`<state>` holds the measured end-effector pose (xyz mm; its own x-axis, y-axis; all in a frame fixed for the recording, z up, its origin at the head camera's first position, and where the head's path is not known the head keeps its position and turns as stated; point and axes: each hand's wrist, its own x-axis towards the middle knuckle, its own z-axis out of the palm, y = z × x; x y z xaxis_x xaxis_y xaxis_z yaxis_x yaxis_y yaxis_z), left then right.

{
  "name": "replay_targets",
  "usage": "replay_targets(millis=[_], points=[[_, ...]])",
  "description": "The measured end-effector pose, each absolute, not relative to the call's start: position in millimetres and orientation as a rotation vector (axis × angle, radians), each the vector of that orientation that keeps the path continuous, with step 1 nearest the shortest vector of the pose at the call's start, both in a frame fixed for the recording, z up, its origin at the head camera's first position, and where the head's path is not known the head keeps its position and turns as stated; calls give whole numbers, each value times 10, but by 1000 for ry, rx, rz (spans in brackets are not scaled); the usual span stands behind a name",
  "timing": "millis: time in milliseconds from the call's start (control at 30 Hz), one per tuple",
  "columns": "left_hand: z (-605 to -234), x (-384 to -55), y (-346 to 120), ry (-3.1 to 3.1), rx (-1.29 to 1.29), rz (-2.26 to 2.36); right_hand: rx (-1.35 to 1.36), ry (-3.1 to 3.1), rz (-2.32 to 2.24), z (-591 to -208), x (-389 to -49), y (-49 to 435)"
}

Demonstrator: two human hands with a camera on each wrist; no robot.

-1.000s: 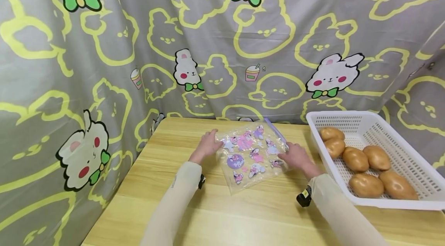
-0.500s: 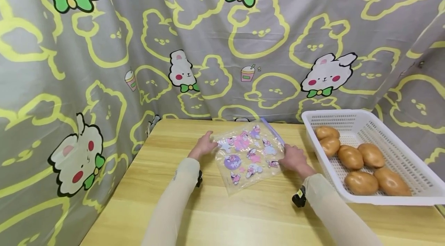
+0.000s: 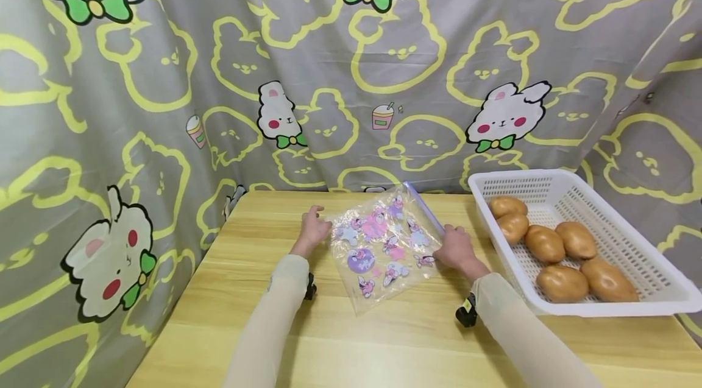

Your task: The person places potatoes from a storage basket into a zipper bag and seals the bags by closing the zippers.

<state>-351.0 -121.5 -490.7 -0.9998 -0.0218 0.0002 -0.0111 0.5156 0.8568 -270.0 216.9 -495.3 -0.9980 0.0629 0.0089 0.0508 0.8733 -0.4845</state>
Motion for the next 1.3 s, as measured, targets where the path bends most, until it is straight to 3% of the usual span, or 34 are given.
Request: replay_targets(millis=[300,733,1133,1300], points=[[-4879,-3484,-1235,-2496,177,-1886,-93,-2859,999,-4978,-2639,2172],[-4772,-3475,-1249,-2517,86,-1892,-78,-2730,1173,-4870,-2387,2052],[-4738,-3518,-1255,-2638,95,-1566,-28,-2630,1194,-4815,-2177,2035],[-4653,-3519,-1178,-2753,-11,-1301,76,-2595,1142,-4836,-2122,1952]])
